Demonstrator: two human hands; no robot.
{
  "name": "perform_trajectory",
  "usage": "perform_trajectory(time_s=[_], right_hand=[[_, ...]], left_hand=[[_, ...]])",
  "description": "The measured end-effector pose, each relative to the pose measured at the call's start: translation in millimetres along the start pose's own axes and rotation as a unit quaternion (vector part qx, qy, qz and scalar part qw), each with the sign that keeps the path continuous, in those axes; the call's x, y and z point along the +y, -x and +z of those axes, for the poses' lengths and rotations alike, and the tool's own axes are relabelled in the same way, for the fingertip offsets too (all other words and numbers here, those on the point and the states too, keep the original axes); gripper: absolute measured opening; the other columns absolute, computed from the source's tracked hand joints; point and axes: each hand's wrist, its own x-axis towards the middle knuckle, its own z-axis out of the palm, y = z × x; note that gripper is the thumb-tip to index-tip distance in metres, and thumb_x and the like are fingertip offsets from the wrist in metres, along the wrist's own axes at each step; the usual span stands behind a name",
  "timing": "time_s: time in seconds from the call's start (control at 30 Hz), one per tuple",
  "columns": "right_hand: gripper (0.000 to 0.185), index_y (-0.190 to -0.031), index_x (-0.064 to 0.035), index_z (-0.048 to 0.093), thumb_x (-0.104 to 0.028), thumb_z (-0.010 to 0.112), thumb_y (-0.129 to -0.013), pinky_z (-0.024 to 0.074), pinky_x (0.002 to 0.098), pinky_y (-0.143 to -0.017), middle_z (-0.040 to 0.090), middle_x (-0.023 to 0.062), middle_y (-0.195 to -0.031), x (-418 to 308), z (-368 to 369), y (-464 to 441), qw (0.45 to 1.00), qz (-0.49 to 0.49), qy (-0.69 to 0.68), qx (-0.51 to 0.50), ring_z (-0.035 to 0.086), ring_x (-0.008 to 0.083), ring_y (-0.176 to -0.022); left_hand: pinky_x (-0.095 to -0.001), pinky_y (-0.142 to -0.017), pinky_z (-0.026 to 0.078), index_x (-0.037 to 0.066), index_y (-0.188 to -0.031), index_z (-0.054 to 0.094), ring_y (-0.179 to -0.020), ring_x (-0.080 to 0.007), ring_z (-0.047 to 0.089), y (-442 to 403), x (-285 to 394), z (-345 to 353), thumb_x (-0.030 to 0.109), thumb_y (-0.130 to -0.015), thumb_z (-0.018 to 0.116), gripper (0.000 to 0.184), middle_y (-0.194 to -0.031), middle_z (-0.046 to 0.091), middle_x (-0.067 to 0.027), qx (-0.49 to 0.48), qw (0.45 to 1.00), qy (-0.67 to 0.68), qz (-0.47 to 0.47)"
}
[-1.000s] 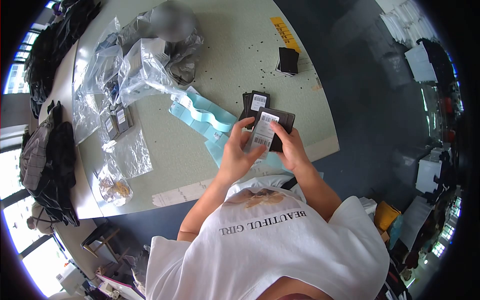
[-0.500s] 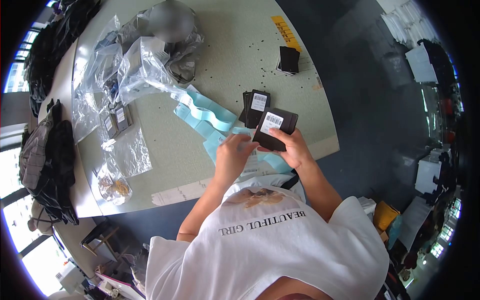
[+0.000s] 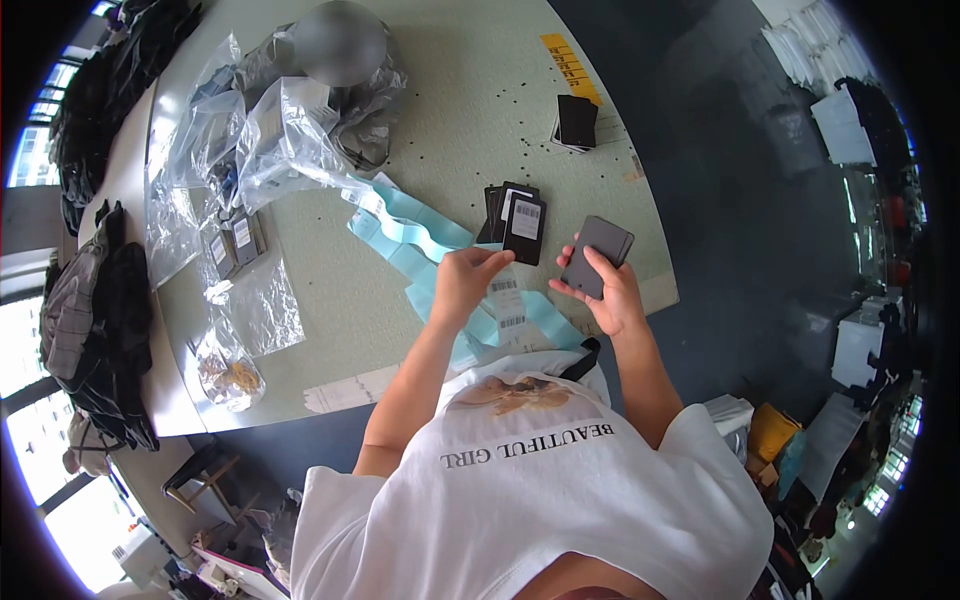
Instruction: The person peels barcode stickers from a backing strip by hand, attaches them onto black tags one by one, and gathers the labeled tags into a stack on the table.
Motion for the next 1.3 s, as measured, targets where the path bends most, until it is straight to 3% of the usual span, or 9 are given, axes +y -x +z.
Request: perform_trajectory(time_s=[0.1, 0.17, 0.33, 0.53, 0.67, 0.73, 0.83, 1.17, 1.3], right_hand=[[0.028, -0.116, -0.0048, 0.052, -0.014, 0.057, -0.090, 0.0557, 0.0458, -0.079, 0.058, 0.0080, -0.098, -2.7, 1.4, 4.8, 1.000, -0.010, -0.001, 0.006, 0.058, 0.0182, -0.090], [0.028, -0.116, -0.0047, 0.052, -0.013, 0.058, -0.090, 0.0557, 0.0452, -0.079, 0.058, 0.0069, -0.096, 2.9, 1.6, 4.5, 1.000, -0.029, 0.010, 0.007, 0.058, 0.0166, -0.088], [0.031, -0.115, -0.0042, 0.054, -0.008, 0.063, -0.086, 0.0527, 0.0360, -0.079, 0.060, 0.0054, -0.100, 9.2, 31.1, 4.9, 0.995, -0.092, 0.021, -0.024, 0.057, 0.0128, -0.090], [0.037, -0.115, -0.0013, 0.056, 0.004, 0.066, -0.080, 0.0478, 0.0266, -0.082, 0.061, 0.0053, -0.100, 23.3, 46.7, 3.1, 0.984, -0.154, 0.062, -0.068, 0.058, 0.0124, -0.094], [0.032, -0.111, 0.0001, 0.059, 0.006, 0.065, -0.080, 0.0469, 0.0240, -0.080, 0.061, 0.0045, -0.097, 26.7, 51.3, 7.7, 0.983, -0.168, 0.072, -0.029, 0.058, 0.0113, -0.090], [0.032, -0.111, 0.0003, 0.059, 0.006, 0.065, -0.080, 0.0468, 0.0238, -0.080, 0.061, 0.0044, -0.097, 27.0, 53.5, 11.0, 0.982, -0.167, 0.085, -0.025, 0.058, 0.0110, -0.091], [0.030, -0.110, 0.0003, 0.060, 0.004, 0.065, -0.081, 0.0467, 0.0240, -0.079, 0.062, 0.0044, -0.096, 32.7, 54.9, 14.5, 0.980, -0.164, 0.110, -0.021, 0.057, 0.0109, -0.091], [0.044, -0.120, 0.0006, 0.052, 0.003, 0.045, -0.077, 0.0540, 0.0408, -0.083, 0.060, 0.0129, -0.109, 18.9, 37.1, 11.7, 0.992, 0.042, -0.037, -0.113, 0.059, 0.0233, -0.101], [0.040, -0.117, -0.0013, 0.054, 0.006, 0.053, -0.078, 0.0546, 0.0385, -0.083, 0.061, 0.0121, -0.111, 27.2, 29.2, 9.3, 0.990, 0.047, 0.039, -0.124, 0.062, 0.0232, -0.100]], left_hand=[[-0.0249, -0.052, 0.042, -0.002, -0.087, 0.069, -0.056, -0.0073, 0.050, 3.8, 2.1, -3.5, 0.019, -0.083, 0.068, 0.022, -0.069, 0.065, -0.0079, 0.001, 0.991, -0.130, 0.010], [-0.0237, -0.052, 0.041, 0.001, -0.092, 0.069, -0.057, -0.0059, 0.049, 16.5, 2.4, 2.4, 0.016, -0.084, 0.066, 0.017, -0.069, 0.063, -0.0048, 0.056, 0.987, 0.001, 0.149], [-0.0216, -0.059, 0.041, 0.009, -0.137, 0.039, -0.058, -0.0075, 0.042, 40.6, 28.6, -1.4, -0.006, -0.082, 0.061, 0.061, -0.061, 0.042, -0.0001, -0.029, 0.982, 0.029, 0.185], [-0.0189, -0.060, 0.041, 0.008, -0.140, 0.034, -0.061, -0.0054, 0.049, 48.7, 32.9, -0.5, -0.004, -0.083, 0.061, 0.064, -0.061, 0.052, 0.0013, -0.009, 0.986, 0.057, 0.155], [-0.0226, -0.070, 0.047, 0.006, -0.134, 0.043, -0.072, -0.0100, 0.058, 48.0, 36.0, -0.6, -0.002, -0.082, 0.063, 0.056, -0.072, 0.062, -0.0056, 0.023, 0.993, 0.035, 0.114], [-0.0271, -0.081, 0.047, 0.003, -0.120, 0.057, -0.089, -0.0158, 0.061, 39.1, 32.1, -4.4, 0.000, -0.081, 0.066, 0.040, -0.092, 0.066, -0.0119, 0.096, 0.951, -0.078, 0.282], [-0.0286, -0.085, 0.046, 0.001, -0.105, 0.065, -0.100, -0.0182, 0.058, 36.6, 31.8, -2.3, 0.000, -0.080, 0.066, 0.025, -0.104, 0.064, -0.0122, 0.020, 0.958, 0.033, 0.283], [-0.0190, -0.063, 0.047, -0.004, -0.096, 0.066, -0.069, -0.0058, 0.058, 47.0, 42.2, -4.1, 0.002, -0.088, 0.061, 0.011, -0.081, 0.067, -0.0044, -0.033, 0.958, 0.272, 0.088], [-0.0181, -0.057, 0.044, -0.004, -0.089, 0.067, -0.065, -0.0042, 0.055, 44.9, 34.7, -5.2, 0.006, -0.086, 0.065, 0.011, -0.076, 0.066, -0.0029, -0.036, 0.975, 0.216, 0.036]])
